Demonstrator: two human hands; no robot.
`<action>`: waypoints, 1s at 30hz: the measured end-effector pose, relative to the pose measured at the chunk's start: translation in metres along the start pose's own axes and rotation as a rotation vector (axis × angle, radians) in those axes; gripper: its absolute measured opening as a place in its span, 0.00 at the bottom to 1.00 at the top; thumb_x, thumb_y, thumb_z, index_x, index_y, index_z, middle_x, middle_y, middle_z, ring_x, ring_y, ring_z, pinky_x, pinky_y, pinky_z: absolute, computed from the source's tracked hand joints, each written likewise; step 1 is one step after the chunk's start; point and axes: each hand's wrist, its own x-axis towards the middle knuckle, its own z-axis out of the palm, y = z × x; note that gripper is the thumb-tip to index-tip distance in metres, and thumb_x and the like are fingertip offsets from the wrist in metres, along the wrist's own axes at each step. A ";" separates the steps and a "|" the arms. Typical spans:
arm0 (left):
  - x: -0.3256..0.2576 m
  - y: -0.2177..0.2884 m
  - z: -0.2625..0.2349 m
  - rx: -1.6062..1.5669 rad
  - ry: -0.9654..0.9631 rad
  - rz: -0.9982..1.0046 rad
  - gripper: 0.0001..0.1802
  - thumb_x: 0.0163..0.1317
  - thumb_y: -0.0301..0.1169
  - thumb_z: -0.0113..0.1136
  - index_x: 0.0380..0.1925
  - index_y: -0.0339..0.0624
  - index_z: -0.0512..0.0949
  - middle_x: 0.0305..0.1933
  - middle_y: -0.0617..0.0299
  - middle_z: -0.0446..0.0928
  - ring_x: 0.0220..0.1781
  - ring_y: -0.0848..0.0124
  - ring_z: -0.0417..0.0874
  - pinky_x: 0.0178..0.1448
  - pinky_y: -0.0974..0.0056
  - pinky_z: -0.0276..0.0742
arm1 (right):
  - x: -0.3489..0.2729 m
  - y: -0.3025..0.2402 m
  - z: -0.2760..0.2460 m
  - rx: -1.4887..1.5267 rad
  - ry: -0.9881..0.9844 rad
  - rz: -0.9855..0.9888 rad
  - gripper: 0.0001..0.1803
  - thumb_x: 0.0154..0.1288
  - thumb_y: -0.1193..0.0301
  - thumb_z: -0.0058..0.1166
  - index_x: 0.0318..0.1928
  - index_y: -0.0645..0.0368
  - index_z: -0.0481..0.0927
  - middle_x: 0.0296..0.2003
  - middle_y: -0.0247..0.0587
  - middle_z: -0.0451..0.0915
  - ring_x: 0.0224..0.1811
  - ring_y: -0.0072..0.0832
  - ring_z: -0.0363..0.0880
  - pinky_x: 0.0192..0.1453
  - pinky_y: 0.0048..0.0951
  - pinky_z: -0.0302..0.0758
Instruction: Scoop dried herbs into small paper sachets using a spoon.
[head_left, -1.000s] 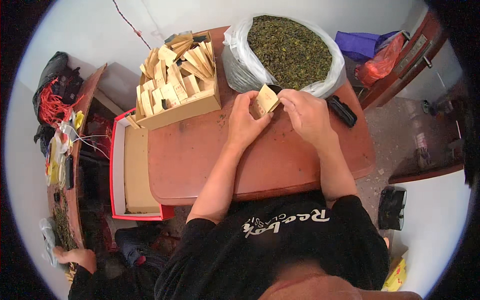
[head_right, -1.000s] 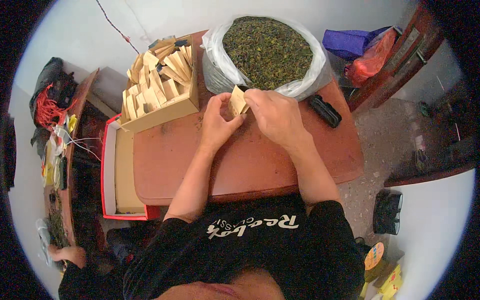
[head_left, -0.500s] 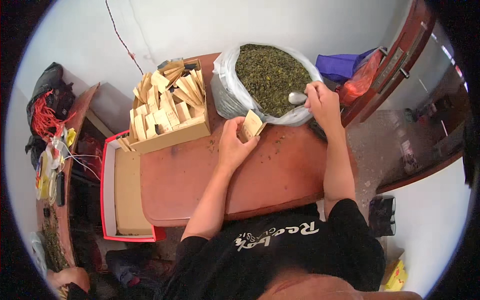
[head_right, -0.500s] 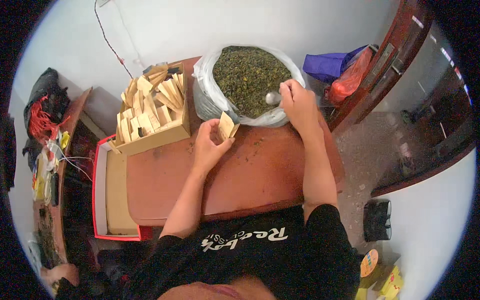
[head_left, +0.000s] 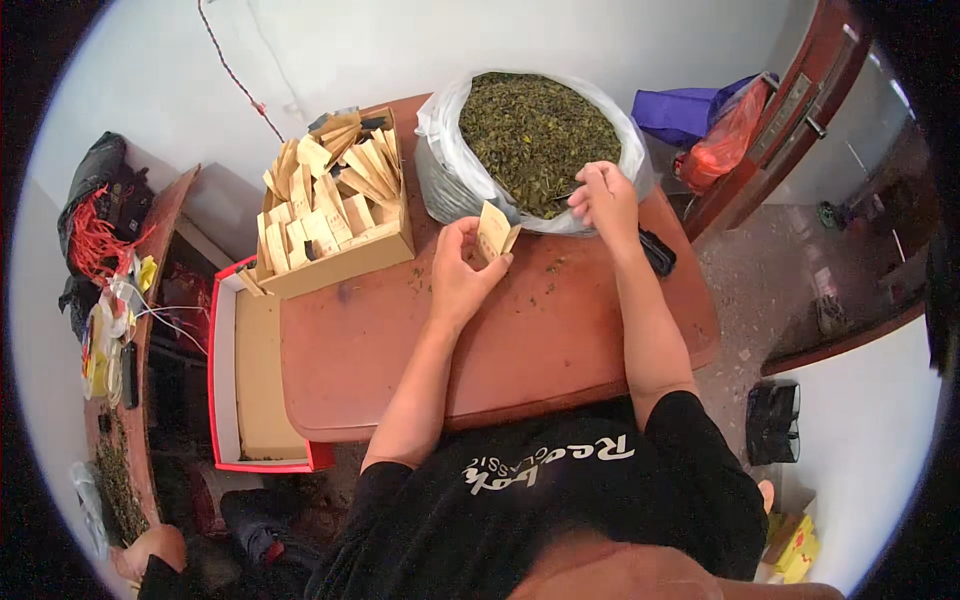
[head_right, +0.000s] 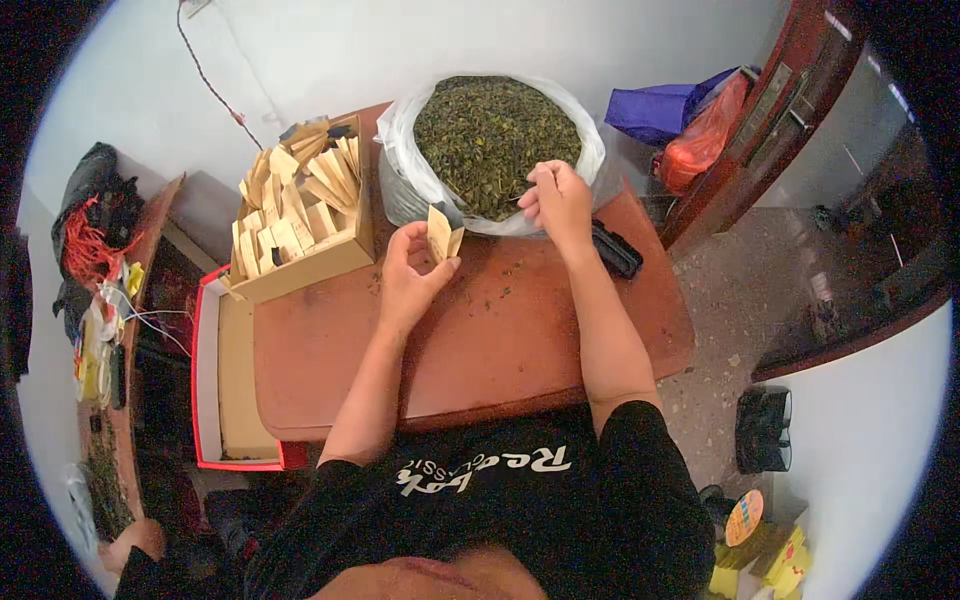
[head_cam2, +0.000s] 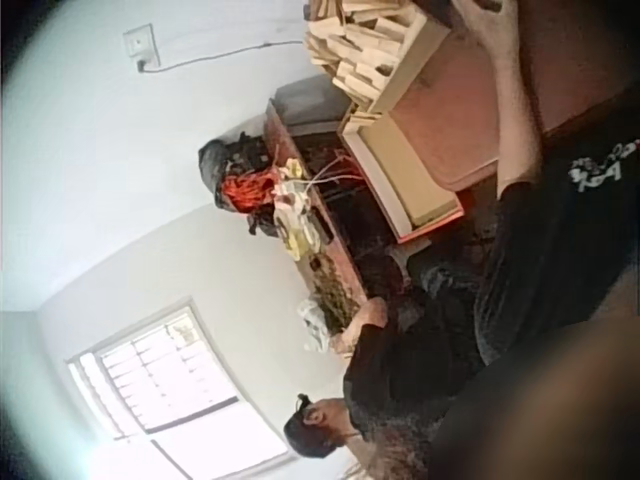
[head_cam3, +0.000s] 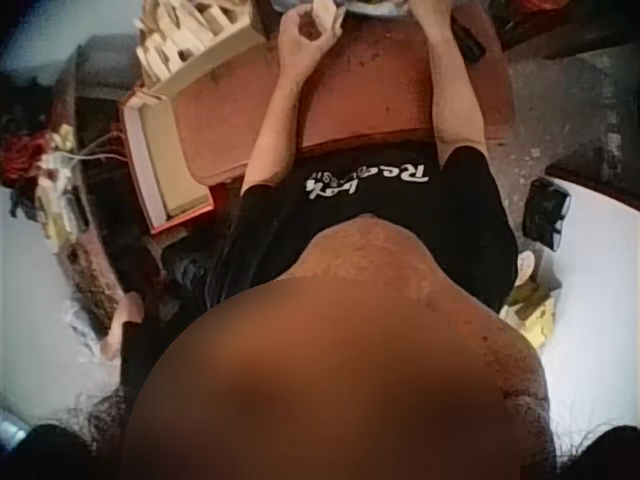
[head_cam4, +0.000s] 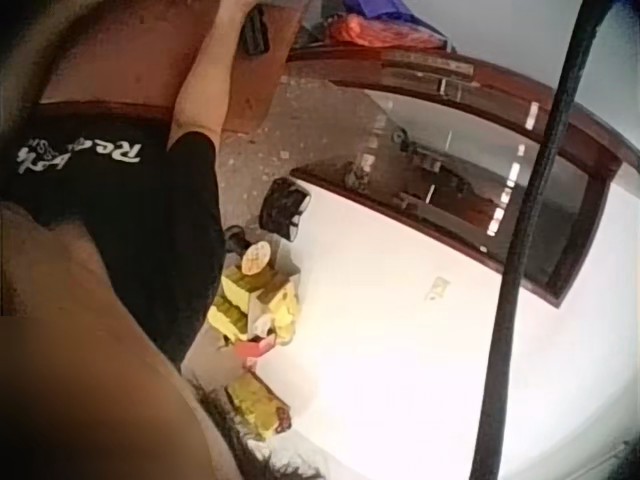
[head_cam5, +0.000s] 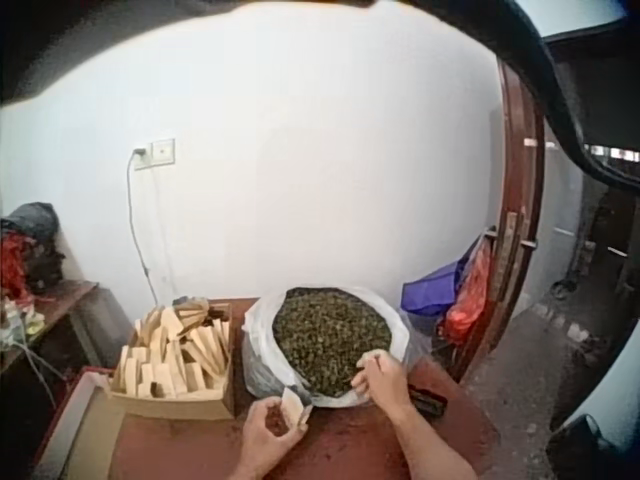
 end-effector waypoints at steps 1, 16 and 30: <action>0.000 0.000 0.003 -0.035 0.009 -0.015 0.30 0.47 0.29 0.75 0.51 0.38 0.74 0.49 0.58 0.74 0.51 0.66 0.77 0.57 0.61 0.74 | 0.000 0.002 -0.003 0.075 0.008 0.014 0.15 0.76 0.61 0.45 0.40 0.60 0.76 0.22 0.36 0.80 0.17 0.17 0.73 0.19 0.18 0.66; 0.007 -0.001 0.011 0.191 -0.001 0.098 0.31 0.48 0.28 0.74 0.52 0.38 0.73 0.49 0.55 0.73 0.52 0.60 0.77 0.58 0.60 0.74 | -0.008 -0.016 -0.015 0.381 -0.101 0.057 0.13 0.77 0.61 0.47 0.40 0.57 0.75 0.20 0.35 0.79 0.15 0.16 0.73 0.16 0.15 0.63; 0.003 0.007 0.007 0.266 -0.016 0.148 0.30 0.48 0.30 0.73 0.52 0.39 0.73 0.49 0.54 0.74 0.53 0.57 0.77 0.58 0.58 0.74 | -0.030 -0.031 -0.003 0.105 -0.210 -0.015 0.14 0.77 0.59 0.47 0.40 0.56 0.76 0.20 0.32 0.78 0.17 0.14 0.73 0.19 0.14 0.63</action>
